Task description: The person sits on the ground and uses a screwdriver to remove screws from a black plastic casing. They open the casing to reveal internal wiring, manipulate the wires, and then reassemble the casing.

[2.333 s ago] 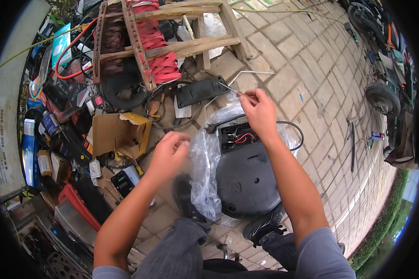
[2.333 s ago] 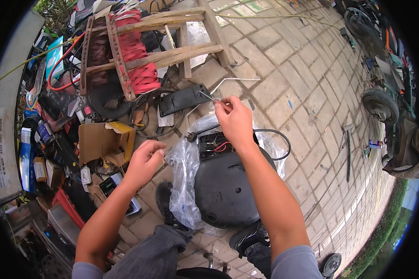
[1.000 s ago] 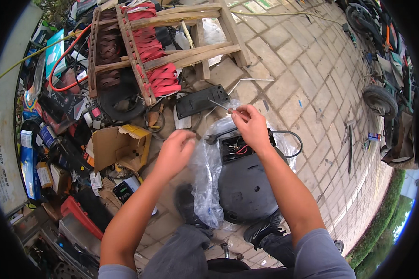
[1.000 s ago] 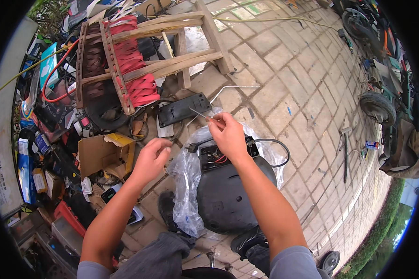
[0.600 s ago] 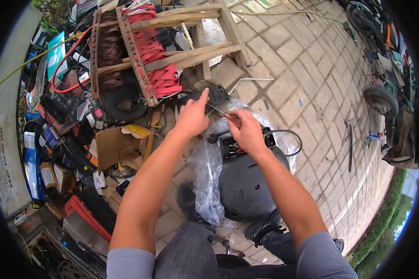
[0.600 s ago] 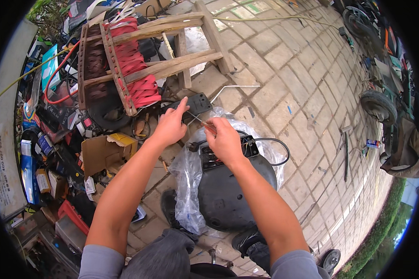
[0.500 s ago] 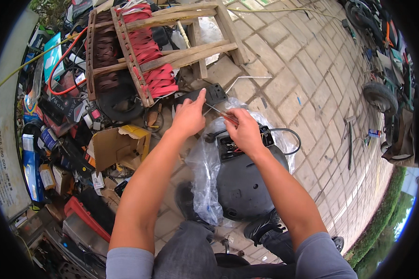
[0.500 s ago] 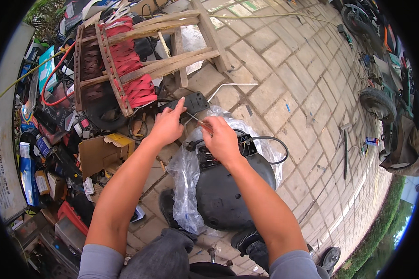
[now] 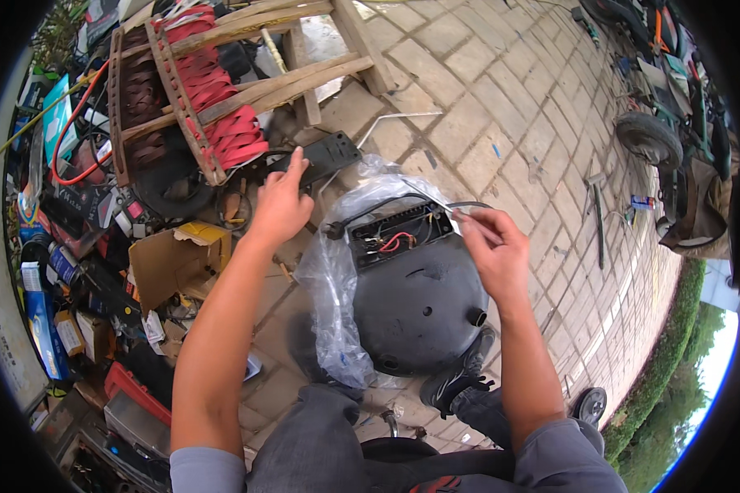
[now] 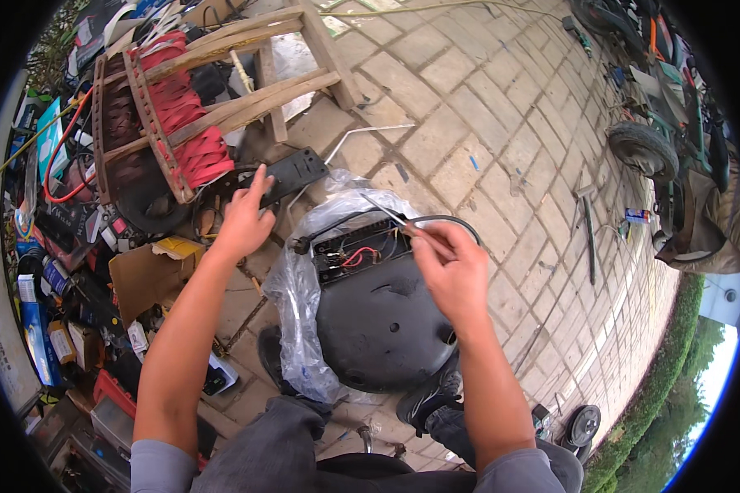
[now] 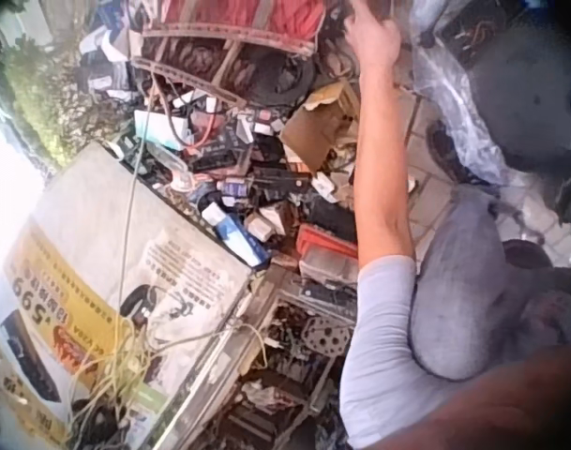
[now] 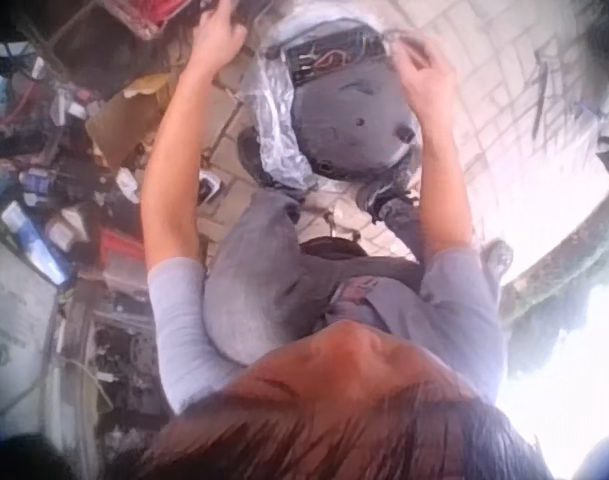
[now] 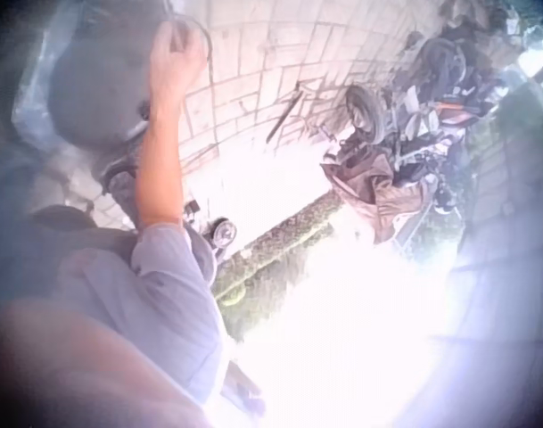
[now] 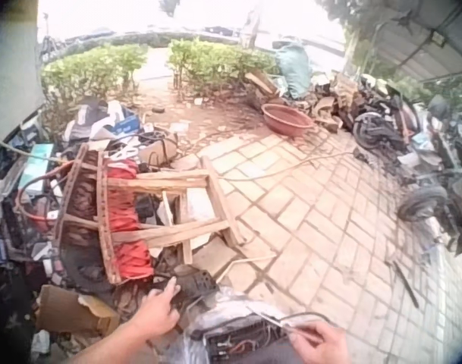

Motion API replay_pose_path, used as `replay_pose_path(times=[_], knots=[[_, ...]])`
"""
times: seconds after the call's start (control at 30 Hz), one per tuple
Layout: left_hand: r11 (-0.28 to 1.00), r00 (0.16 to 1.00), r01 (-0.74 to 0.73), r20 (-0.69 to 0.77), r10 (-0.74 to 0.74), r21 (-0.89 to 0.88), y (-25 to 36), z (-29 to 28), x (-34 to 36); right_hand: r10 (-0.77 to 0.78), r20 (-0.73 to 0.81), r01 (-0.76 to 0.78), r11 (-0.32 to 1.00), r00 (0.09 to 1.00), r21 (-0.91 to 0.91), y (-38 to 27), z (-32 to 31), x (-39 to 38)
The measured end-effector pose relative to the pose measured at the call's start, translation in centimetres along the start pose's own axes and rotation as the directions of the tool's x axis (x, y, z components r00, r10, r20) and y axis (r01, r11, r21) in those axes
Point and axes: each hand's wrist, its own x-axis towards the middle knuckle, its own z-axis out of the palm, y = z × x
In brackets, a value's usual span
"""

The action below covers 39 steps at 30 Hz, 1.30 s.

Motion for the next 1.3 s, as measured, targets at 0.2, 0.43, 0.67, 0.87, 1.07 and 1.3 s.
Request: replay_pose_path(times=[0.2,0.43,0.67,0.87,1.07,1.3], knots=[[1.000,0.997,-0.003,-0.077,0.004,0.013,-0.6,0.0,-0.8,0.088,-0.113,-0.094,0.994,0.990,-0.049,2.1,-4.6,-3.1],[0.995,0.966,-0.022,-0.259,-0.004,-0.097,0.1,0.9,-1.7,0.035,-0.112,-0.054,0.983,0.993,-0.175,3.5,-4.0,-3.3],[0.995,0.942,-0.048,-0.334,0.015,-0.089,0.9,0.7,-1.5,0.090,-0.136,-0.108,0.985,0.987,-0.133,4.8,-4.3,-3.5],[0.988,0.916,-0.044,-0.400,-0.020,-0.150,1.1,0.3,-1.4,0.147,-0.213,-0.100,0.971,0.966,0.217,3.0,-6.5,-3.7],[0.921,0.908,-0.008,-0.388,-0.156,-0.390,0.9,0.1,-0.5,0.027,-0.301,-0.004,0.997,0.953,0.076,2.3,-6.5,-0.7],[0.710,0.901,0.080,-0.254,-0.351,-0.700,-1.3,0.0,-0.3,-0.129,0.037,0.129,0.838,0.991,-0.530,7.3,0.0,1.7]])
